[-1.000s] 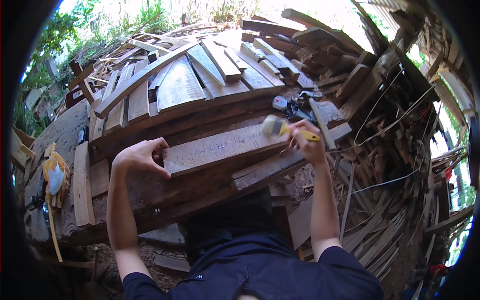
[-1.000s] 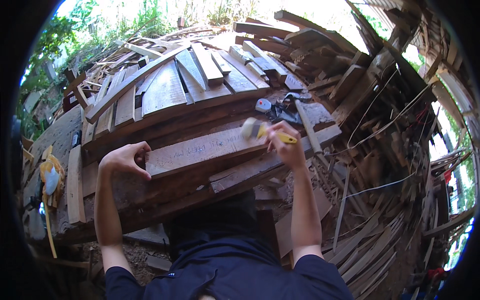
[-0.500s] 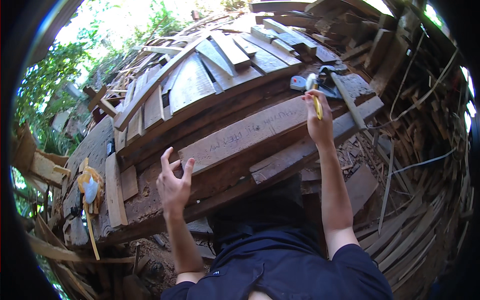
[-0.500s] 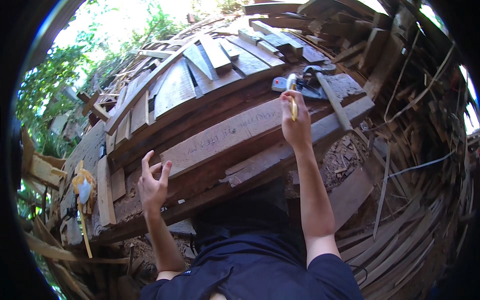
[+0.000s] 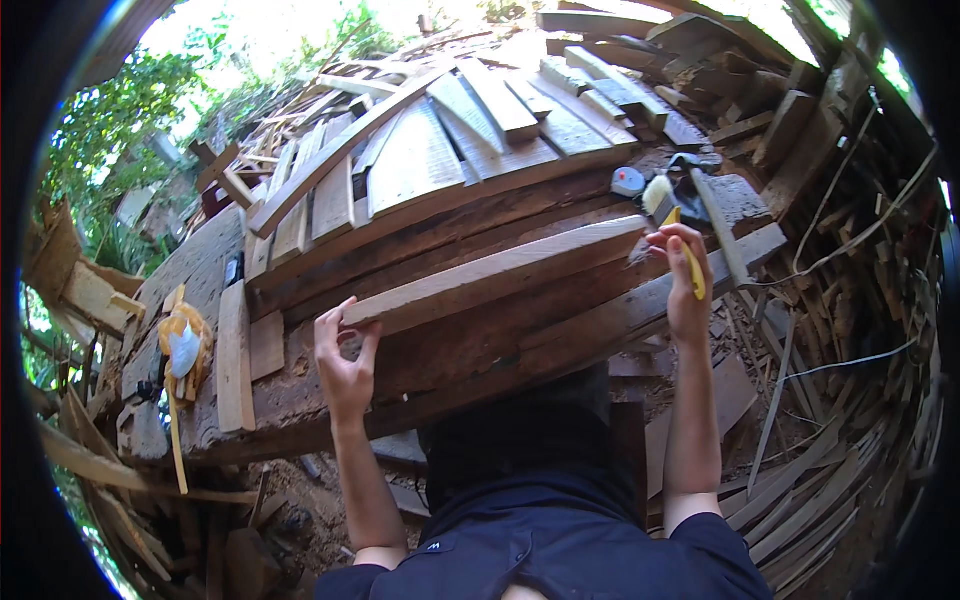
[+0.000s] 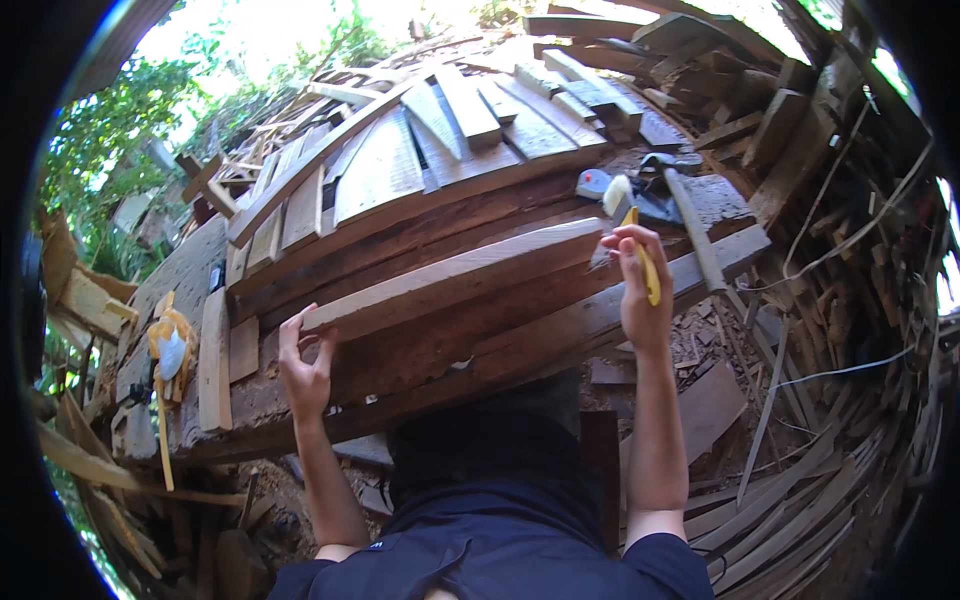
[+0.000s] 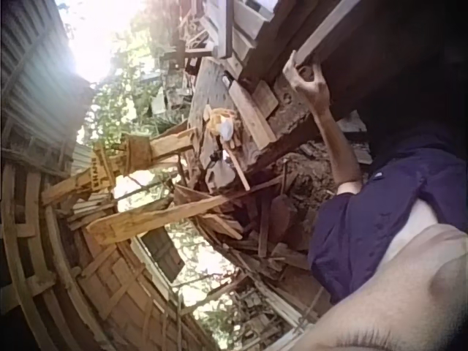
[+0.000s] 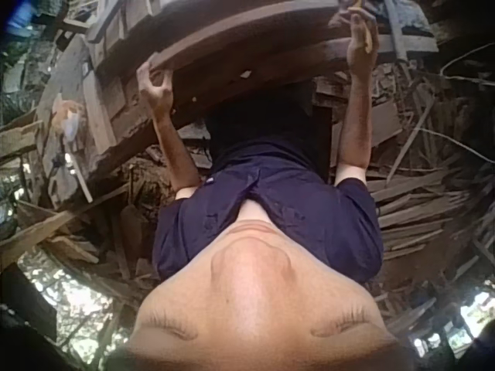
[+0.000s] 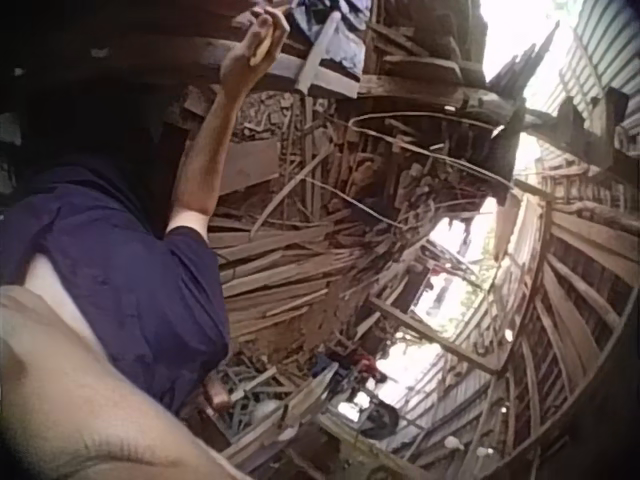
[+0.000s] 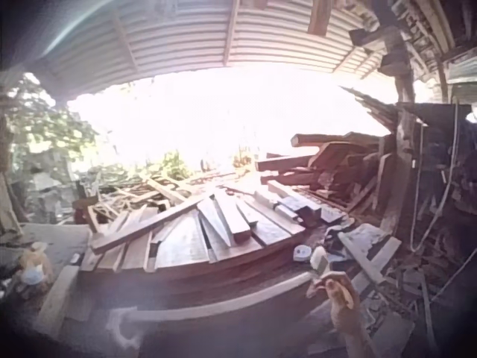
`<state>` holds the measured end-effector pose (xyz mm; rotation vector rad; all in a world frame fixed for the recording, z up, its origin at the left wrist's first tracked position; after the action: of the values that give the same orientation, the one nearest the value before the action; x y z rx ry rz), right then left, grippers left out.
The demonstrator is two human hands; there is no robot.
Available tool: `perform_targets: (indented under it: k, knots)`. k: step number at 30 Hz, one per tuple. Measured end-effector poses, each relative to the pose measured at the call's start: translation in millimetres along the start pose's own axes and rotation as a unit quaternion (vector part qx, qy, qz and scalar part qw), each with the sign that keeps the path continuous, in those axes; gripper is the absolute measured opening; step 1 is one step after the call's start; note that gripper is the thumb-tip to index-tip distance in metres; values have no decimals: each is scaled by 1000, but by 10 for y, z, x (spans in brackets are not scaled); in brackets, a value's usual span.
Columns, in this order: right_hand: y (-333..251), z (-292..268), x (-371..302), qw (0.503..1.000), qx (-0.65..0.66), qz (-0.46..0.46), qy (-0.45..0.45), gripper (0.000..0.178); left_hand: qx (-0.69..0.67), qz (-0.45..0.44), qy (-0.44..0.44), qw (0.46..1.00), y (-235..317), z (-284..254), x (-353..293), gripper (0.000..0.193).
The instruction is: Hammering a wooden piece and then using a brush to clean or apply finish to a carved wooden board.
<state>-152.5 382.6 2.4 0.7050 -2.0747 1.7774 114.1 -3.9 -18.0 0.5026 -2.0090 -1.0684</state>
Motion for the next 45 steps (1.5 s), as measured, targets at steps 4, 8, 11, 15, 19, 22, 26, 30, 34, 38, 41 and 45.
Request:
perform_targets:
  k: [4,8,11,15,19,22,26,30,34,38,41,45]
  knots:
    - [-96,-6,-61,999,-27,-39,22,16,24,45,3,999,-104,23,-8,42]
    - [-75,91,-183,1000,-17,17,17,18,58,61,26,996,-34,51,-51,45]
    - [-190,419,-376,999,13,-28,13,23,46,68,30,996,-31,104,-57,47]
    - [-546,896,-663,988,-7,-92,-120,27,66,67,39,995,-47,21,-87,43]
    - [-386,812,-587,980,93,-173,-30,30,34,90,42,994,-28,83,-73,42]
    - [-209,592,-379,974,161,-147,60,27,34,88,46,994,36,62,-88,42]
    - [134,510,-355,993,31,-85,76,24,32,78,44,995,10,19,-102,43]
    - [152,519,-301,987,12,-97,130,25,30,85,50,995,51,41,-91,43]
    - [184,497,-268,990,22,-100,101,25,35,94,58,993,30,46,-63,42]
    - [210,434,-250,991,79,-57,93,28,37,91,51,994,59,41,-75,42]
    - [300,435,-283,990,140,-20,16,29,35,84,53,994,42,36,-85,42]
    - [245,396,-289,987,104,-53,110,25,28,75,53,995,27,41,-94,42]
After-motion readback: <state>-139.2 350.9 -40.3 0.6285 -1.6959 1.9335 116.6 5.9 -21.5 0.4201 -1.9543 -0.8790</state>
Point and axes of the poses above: each hand's wrist, its own x-axis towards the middle knuckle, its own z-axis out of the palm, y = z × x, the point moved 3 cm from there along x, towards the middle knuckle, and after that the axes turned 8 degrees about -x, right-handed, at the moved point
